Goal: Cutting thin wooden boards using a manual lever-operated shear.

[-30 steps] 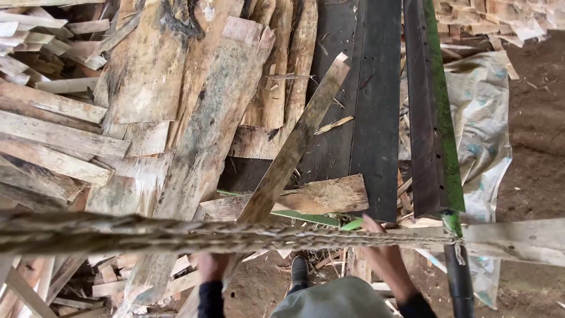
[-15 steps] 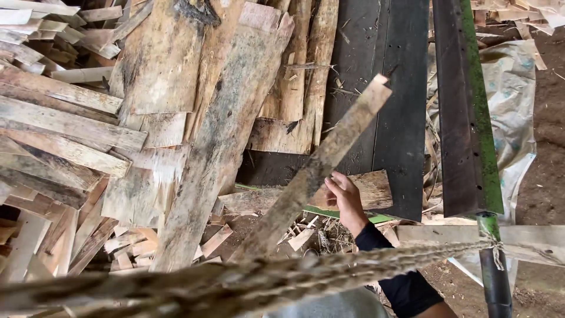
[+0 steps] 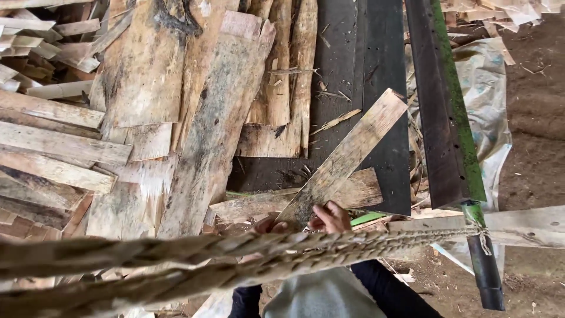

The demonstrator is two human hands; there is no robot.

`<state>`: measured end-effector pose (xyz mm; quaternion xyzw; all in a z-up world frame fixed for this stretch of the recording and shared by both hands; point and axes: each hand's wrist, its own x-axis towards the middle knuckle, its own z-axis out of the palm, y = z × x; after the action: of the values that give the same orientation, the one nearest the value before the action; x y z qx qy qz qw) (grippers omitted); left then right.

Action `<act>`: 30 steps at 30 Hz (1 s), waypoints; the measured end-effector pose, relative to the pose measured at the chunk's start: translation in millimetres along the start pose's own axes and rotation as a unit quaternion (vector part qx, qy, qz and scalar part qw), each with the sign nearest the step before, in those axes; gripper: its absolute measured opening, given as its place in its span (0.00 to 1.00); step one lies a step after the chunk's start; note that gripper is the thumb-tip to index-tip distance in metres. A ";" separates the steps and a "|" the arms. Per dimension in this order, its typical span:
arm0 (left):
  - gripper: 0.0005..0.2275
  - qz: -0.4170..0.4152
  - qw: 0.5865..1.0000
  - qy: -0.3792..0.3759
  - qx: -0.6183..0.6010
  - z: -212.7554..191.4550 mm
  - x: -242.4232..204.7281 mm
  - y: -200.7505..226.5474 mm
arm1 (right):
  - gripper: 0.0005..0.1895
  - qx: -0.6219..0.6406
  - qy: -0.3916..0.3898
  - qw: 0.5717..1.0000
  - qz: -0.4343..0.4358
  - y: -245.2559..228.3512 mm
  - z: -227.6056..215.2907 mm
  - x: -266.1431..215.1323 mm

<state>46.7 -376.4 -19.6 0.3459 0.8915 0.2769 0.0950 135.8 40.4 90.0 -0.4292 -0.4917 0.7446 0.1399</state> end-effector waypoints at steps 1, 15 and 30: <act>0.12 0.009 1.000 0.000 -0.002 0.2 25.6 10.4 | 0.16 -0.129 0.020 0.991 -0.043 -3.7 -6.6 1.1; 0.09 0.166 0.983 0.005 -0.075 -154.3 208.9 92.5 | 0.18 -0.309 0.293 0.861 -0.278 -155.2 -130.6 -23.0; 0.21 0.334 0.931 0.065 0.129 -229.0 300.0 132.8 | 0.30 0.235 -0.029 0.961 -0.146 -72.8 -190.3 -30.4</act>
<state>-183.8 -193.0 251.1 0.6140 0.7567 0.1973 -0.1068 286.0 172.4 139.2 -0.2857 -0.3645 0.8227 0.3297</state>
